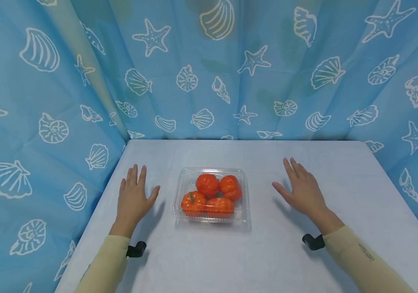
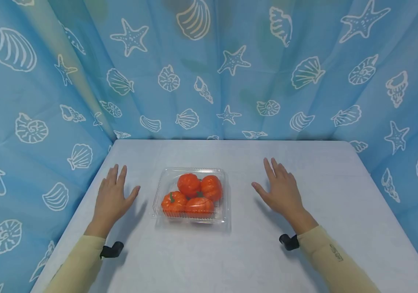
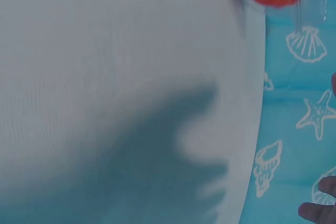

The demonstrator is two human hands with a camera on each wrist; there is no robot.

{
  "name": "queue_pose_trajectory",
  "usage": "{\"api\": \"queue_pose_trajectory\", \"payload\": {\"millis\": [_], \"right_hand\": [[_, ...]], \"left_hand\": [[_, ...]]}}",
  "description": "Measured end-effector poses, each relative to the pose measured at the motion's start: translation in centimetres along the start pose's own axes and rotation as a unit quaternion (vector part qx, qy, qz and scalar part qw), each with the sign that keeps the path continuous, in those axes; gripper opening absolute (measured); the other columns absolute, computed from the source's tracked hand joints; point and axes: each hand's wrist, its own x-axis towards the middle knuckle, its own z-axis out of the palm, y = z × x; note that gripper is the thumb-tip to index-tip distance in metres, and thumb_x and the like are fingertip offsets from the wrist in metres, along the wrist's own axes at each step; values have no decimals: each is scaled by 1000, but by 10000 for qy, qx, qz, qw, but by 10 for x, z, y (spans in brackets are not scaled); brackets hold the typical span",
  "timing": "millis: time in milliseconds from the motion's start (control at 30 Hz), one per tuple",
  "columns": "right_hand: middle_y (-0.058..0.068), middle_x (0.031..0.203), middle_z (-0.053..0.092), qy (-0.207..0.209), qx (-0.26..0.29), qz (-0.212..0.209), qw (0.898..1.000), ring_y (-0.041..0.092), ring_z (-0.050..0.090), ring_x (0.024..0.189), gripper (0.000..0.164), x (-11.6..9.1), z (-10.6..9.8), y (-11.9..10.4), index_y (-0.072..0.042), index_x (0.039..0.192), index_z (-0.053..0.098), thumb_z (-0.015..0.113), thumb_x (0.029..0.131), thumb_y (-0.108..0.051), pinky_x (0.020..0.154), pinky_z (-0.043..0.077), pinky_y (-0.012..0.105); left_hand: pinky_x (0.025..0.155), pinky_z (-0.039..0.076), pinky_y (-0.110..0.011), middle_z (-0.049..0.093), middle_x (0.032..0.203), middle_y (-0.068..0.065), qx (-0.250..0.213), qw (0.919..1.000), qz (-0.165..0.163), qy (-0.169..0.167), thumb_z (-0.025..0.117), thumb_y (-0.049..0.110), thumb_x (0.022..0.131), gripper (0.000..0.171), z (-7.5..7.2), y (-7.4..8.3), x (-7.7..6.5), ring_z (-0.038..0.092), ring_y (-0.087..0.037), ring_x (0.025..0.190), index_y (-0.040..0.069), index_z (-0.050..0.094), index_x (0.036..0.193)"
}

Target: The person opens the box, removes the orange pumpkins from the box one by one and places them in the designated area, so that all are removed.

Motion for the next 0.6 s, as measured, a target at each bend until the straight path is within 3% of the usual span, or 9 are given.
{"api": "queue_pose_trajectory", "payload": {"millis": [133,267,433,600], "right_hand": [[26,162,28,167,250,-153,9994,49,31,144,87,-5,2,-8,-8,163,21,61,98,-49,113,28,69],[26,157,36,181,495,-181,9984,49,38,140,83,-10,2,-16,-10,162,26,66,97,-43,110,32,71],[26,153,40,-100,783,-72,9969,49,41,137,79,-15,2,-27,-14,161,29,68,97,-39,106,35,73],[19,152,42,-436,1312,-129,9903,39,55,125,76,-19,5,-40,-17,160,33,70,96,-35,96,52,61]], "left_hand": [[111,39,-61,42,152,-28,-354,9991,84,212,68,37,95,73,-1,8,-6,43,-46,138,-1,43,152],[102,50,-57,53,140,-25,-661,9976,42,221,68,35,95,60,-3,17,-11,55,-42,125,0,53,142],[98,53,-54,57,134,-20,-1079,9941,-93,5,67,33,97,46,-7,28,-17,59,-37,120,2,59,130],[101,52,-53,59,134,-17,-1741,9836,-91,-451,64,26,98,45,-9,35,-25,59,-35,122,3,54,135]]}}
